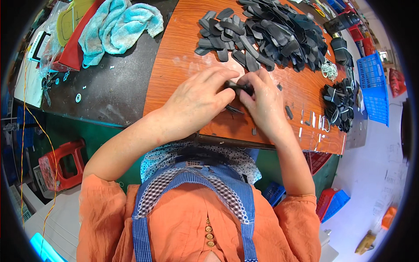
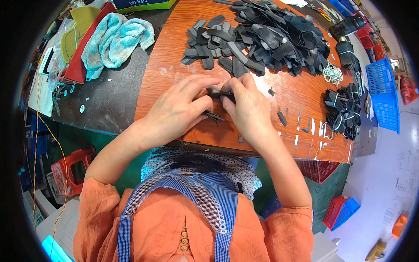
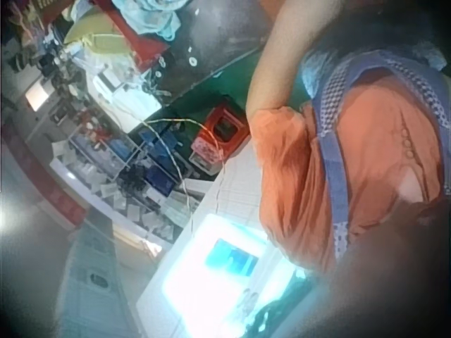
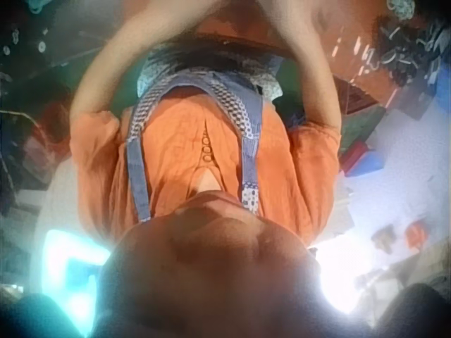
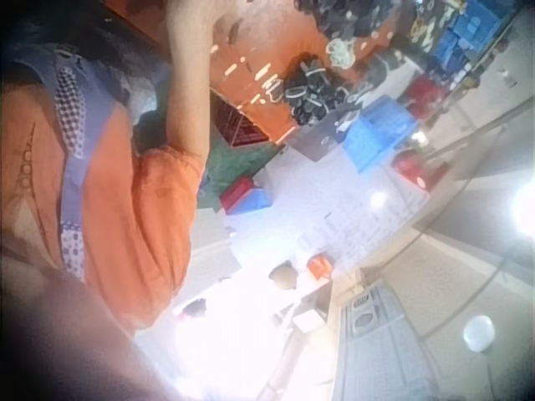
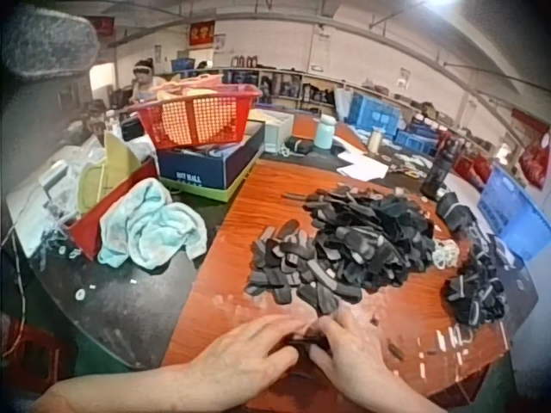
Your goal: Sorting, collecting, and bundling small black shoe components with rubber bands.
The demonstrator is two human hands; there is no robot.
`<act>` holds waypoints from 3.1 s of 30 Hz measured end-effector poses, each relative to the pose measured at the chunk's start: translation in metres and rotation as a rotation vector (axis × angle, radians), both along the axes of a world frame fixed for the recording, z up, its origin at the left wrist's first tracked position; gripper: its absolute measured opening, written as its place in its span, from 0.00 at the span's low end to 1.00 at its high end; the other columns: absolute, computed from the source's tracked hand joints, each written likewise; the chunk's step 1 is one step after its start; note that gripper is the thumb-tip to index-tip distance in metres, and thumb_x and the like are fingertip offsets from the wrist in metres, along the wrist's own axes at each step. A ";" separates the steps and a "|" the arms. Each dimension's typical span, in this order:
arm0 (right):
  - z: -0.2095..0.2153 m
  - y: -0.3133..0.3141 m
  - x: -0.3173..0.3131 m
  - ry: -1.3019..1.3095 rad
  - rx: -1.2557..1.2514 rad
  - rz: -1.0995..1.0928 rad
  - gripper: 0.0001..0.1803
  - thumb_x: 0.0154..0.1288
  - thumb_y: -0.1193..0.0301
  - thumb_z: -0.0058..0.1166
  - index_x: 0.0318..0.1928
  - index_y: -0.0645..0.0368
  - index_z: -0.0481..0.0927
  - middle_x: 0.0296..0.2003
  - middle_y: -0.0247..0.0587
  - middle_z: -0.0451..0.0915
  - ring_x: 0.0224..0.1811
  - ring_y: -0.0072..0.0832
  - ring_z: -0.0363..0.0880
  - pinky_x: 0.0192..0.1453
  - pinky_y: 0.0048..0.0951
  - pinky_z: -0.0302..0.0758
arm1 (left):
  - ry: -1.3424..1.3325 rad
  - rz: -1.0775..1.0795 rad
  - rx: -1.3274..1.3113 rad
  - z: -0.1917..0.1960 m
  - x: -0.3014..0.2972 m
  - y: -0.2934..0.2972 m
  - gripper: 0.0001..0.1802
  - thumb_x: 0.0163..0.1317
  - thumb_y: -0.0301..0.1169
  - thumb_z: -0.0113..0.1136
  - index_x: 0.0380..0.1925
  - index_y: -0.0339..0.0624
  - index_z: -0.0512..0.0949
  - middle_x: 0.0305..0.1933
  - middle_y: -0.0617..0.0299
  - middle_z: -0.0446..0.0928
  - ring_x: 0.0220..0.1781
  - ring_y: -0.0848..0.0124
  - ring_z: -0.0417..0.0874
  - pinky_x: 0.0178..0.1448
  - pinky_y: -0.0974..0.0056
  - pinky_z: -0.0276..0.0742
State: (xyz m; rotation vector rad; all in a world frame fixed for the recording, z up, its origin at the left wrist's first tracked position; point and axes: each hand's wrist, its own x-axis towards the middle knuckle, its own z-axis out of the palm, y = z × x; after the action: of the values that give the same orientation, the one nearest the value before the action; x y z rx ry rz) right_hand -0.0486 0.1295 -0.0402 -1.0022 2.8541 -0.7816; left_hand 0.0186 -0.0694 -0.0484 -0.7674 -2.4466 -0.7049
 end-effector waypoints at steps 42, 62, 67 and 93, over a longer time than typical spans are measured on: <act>-0.005 0.038 -0.048 -0.525 -0.432 -0.118 0.09 0.66 0.73 0.66 0.44 0.62 0.86 0.31 0.33 0.84 0.31 0.15 0.79 0.35 0.20 0.76 | -0.200 0.095 -0.087 -0.008 0.012 0.011 0.18 0.50 0.28 0.71 0.37 0.39 0.72 0.40 0.56 0.74 0.44 0.57 0.79 0.42 0.56 0.79; -0.013 0.023 0.009 0.295 -0.153 -0.005 0.11 0.54 0.74 0.68 0.39 0.56 0.84 0.34 0.39 0.81 0.36 0.38 0.82 0.39 0.36 0.79 | -0.116 -0.009 0.072 -0.014 0.015 0.003 0.33 0.47 0.21 0.72 0.55 0.38 0.70 0.41 0.55 0.78 0.40 0.56 0.80 0.43 0.57 0.78; -0.013 0.024 0.008 0.219 -0.202 -0.057 0.10 0.58 0.78 0.65 0.42 0.58 0.84 0.33 0.43 0.82 0.36 0.40 0.82 0.40 0.37 0.78 | -0.138 -0.019 0.129 0.004 0.024 0.016 0.26 0.49 0.22 0.69 0.51 0.38 0.74 0.47 0.55 0.79 0.44 0.55 0.80 0.47 0.56 0.79; -0.008 0.000 -0.076 0.145 0.039 -0.137 0.18 0.61 0.66 0.67 0.49 0.57 0.81 0.37 0.50 0.82 0.41 0.51 0.84 0.45 0.43 0.79 | -0.251 -0.026 -0.057 0.001 0.001 0.018 0.11 0.54 0.25 0.59 0.38 0.39 0.73 0.40 0.56 0.72 0.44 0.56 0.77 0.47 0.54 0.78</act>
State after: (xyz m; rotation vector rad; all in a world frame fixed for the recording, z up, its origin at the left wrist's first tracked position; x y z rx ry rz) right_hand -0.1244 0.1299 -0.0477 -0.9021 3.0765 -0.6854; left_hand 0.0198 -0.0517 -0.0474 -0.7753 -2.6965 -0.7854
